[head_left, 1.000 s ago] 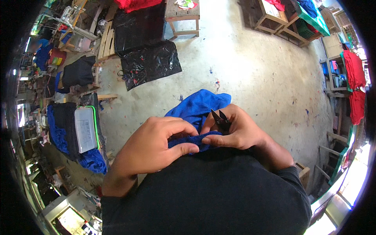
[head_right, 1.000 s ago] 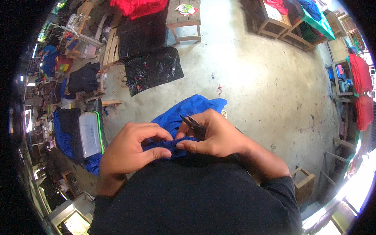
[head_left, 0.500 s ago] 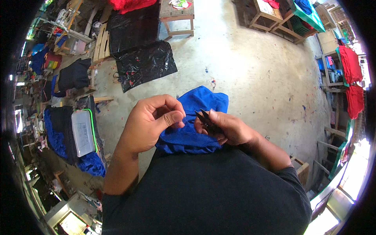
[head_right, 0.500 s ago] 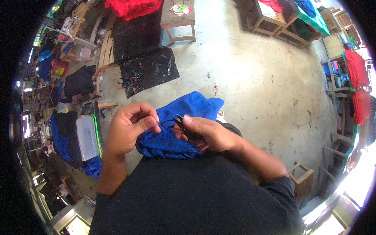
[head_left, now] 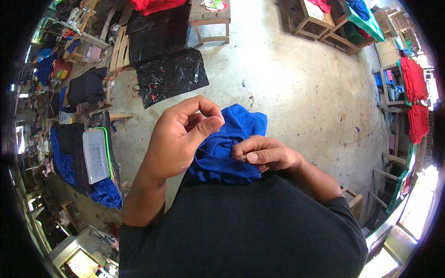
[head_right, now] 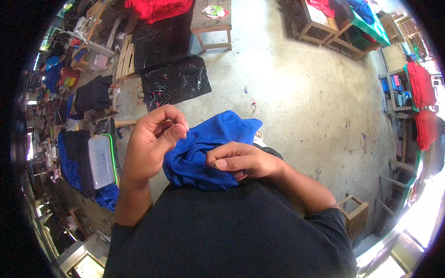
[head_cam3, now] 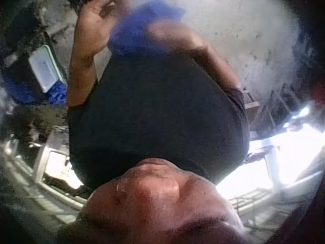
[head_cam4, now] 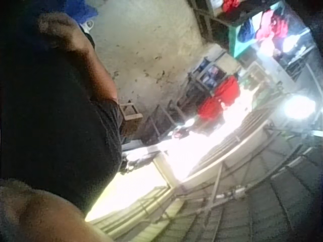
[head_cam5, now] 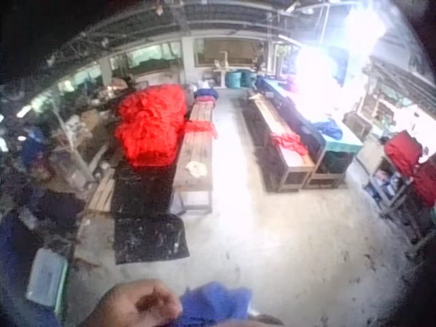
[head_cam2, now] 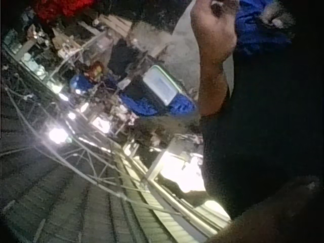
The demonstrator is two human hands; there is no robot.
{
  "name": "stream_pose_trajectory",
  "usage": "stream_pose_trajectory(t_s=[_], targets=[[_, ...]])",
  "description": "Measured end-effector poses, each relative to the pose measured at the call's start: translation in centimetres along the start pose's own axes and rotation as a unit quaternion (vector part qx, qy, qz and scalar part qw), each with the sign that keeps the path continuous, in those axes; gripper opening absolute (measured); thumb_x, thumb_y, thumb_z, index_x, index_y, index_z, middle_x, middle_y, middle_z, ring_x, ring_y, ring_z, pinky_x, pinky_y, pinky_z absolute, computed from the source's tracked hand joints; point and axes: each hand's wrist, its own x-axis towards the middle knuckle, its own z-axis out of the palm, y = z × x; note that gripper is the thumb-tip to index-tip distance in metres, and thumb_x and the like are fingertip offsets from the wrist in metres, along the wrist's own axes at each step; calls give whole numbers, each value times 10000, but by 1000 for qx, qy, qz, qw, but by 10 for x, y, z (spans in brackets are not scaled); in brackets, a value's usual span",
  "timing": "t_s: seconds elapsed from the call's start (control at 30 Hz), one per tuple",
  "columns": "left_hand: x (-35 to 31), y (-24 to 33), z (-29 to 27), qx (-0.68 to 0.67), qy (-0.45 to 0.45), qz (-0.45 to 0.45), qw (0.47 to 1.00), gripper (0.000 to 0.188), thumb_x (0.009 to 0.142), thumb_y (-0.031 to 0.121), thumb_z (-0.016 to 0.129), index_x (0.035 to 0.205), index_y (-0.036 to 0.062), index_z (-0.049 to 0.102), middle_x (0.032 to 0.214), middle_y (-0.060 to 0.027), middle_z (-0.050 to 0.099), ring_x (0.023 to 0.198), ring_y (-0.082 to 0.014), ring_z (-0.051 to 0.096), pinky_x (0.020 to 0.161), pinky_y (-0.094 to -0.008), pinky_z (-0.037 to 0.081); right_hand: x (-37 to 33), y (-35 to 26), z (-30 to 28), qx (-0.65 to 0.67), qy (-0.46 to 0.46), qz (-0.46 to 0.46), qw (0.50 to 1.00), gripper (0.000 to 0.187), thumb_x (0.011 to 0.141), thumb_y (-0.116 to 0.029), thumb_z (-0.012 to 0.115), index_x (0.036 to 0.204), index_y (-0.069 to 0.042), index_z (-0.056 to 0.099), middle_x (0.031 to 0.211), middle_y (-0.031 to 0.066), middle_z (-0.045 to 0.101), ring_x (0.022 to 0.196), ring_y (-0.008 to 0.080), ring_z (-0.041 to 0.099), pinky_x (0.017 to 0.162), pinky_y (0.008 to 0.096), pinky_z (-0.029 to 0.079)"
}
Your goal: The person trims loose threads and edges from a blue fabric item using small scissors. They repeatedly adjust the fabric, cut small sections, and place the trimmed pieces onto a nearby pile.
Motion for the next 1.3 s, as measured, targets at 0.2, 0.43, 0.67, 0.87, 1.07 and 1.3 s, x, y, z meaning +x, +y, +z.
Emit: stream_pose_trajectory(t_s=[0.2,0.43,0.67,0.87,1.07,1.3], targets=[[-2,-1,2,-31,17,-7,999,182,962,202,722,960,31,660,829,24,616,726,-28,509,669,-191,430,3,7,-6,-86,-36,-37,995,342,1024,-380,564,844,-92,520,709,-98,334,594,9,335,502,198,256],[1,-1,7,-49,10,18,999,218,975,258,703,978,56,622,811,21,592,638,-3,451,529,-165,335,5,-2,0,-52,-9,-1,999,332,1055,-398,510,874,-119,528,714,-92,357,611,11,365,506,192,284],[17,11,13,18,-30,70,997,161,966,188,711,975,45,638,799,29,596,616,-9,465,537,-171,375,13,-17,27,-104,122,83,984,395,1018,-473,520,1041,-79,541,810,-47,458,602,39,422,501,193,305],[28,7,6,15,12,63,998,156,983,191,688,989,43,642,801,25,593,598,-22,471,534,-192,410,17,-13,19,-38,97,23,994,423,1014,-544,470,968,-126,518,754,-63,416,556,32,372,464,198,255],[24,-14,-2,-120,93,47,987,207,1012,236,650,996,30,633,825,-19,613,659,-60,575,571,-221,498,8,-2,9,9,93,18,995,488,929,-588,549,835,-112,497,644,-63,378,480,29,345,416,209,236],[24,-10,-1,-128,94,71,985,204,1019,237,635,996,35,626,831,-20,601,674,-71,590,605,-236,537,7,18,-8,41,14,-16,999,405,930,-449,613,785,-94,485,597,-77,361,466,19,366,410,195,252]])
